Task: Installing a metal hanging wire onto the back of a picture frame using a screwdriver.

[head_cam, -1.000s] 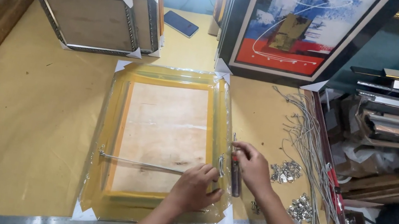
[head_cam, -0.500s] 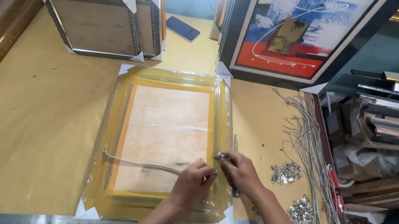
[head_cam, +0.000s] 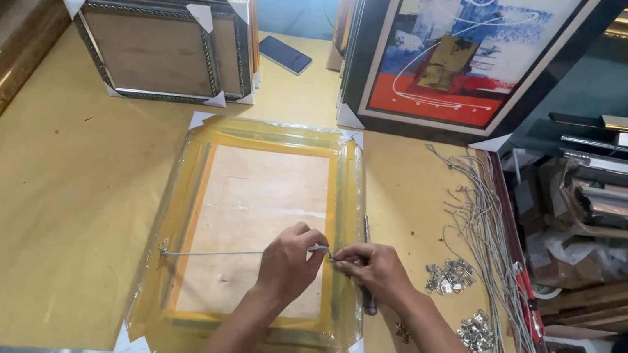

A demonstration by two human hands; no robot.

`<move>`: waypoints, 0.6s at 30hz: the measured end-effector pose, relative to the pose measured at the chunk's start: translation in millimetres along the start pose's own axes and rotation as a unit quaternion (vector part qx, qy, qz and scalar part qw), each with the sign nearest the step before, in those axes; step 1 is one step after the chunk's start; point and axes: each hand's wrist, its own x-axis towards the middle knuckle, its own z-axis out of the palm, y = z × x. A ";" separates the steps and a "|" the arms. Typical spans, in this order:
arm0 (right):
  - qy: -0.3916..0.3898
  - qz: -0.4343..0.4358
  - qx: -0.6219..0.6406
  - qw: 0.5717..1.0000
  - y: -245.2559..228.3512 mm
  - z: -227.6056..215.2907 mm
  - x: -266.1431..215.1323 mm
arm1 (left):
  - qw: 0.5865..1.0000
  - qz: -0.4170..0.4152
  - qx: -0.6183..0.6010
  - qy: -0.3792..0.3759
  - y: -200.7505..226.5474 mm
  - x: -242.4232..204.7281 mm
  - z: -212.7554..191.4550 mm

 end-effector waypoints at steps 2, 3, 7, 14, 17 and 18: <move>0.009 0.013 -0.004 1.000 4.0 2.0 0.8 | 1.000 0.002 0.005 -0.004 3.0 1.5 -4.0; 0.018 0.027 -0.009 0.999 5.8 2.9 1.7 | 1.000 0.004 0.009 -0.007 4.4 2.8 -6.1; 0.017 0.096 0.072 0.993 4.1 -0.3 5.2 | 1.000 0.003 -0.004 -0.031 5.1 2.3 -10.4; -0.042 0.085 0.061 0.994 -7.8 -7.9 0.9 | 0.999 -0.022 0.000 -0.033 3.6 4.8 -3.3; -0.095 0.063 0.023 0.993 -9.4 -11.3 3.0 | 0.999 -0.029 -0.018 -0.039 3.0 7.9 -2.9; -0.120 0.044 -0.006 0.992 -9.3 -12.3 3.7 | 0.998 -0.031 -0.025 -0.045 3.5 8.7 -3.3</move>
